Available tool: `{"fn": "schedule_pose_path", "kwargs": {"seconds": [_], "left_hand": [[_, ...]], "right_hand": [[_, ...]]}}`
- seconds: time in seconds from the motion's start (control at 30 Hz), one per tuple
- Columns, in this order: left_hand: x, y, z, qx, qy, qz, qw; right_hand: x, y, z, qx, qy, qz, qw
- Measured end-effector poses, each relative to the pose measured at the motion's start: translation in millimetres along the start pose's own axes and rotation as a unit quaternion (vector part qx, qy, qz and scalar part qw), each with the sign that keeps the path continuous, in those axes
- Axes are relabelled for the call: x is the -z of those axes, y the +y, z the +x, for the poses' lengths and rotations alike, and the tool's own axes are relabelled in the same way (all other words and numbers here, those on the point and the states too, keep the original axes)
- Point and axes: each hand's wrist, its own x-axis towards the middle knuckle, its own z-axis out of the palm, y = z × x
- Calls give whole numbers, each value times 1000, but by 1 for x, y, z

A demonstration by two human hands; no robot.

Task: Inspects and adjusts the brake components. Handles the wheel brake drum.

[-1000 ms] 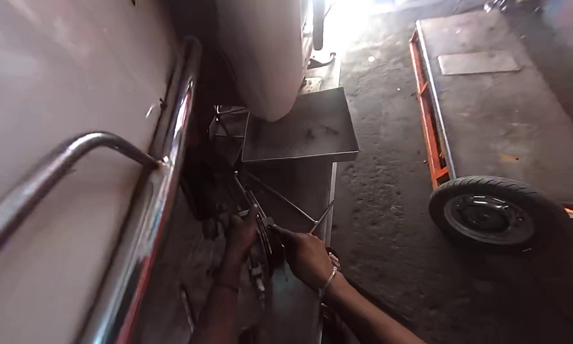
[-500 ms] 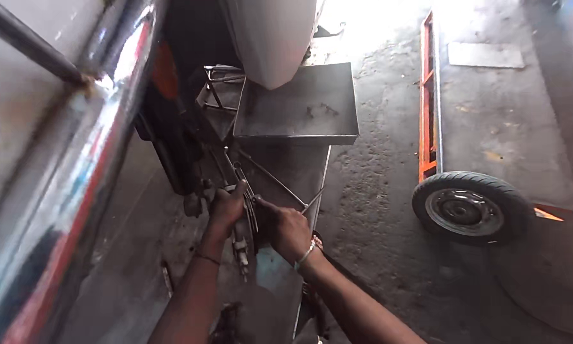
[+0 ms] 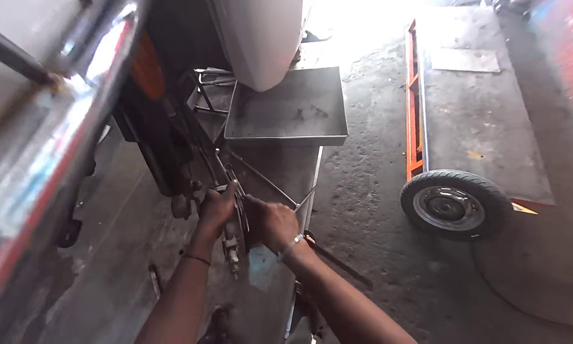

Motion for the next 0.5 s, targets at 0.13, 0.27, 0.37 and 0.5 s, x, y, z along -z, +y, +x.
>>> {"fn": "schedule_pose_path", "kwargs": {"seconds": [0.13, 0.27, 0.37, 0.5], "left_hand": [[0, -5, 3, -17, 1, -12, 1000], [2, 3, 1, 3, -5, -4, 1000], [0, 2, -3, 1, 2, -15, 1000], [3, 6, -3, -1, 13, -6, 1000]], "right_hand": [[2, 0, -5, 4, -29, -16, 999], [6, 1, -4, -6, -33, 1, 999], [-4, 12, -3, 28, 12, 15, 999], [-26, 25, -10, 38, 57, 19, 997]]}}
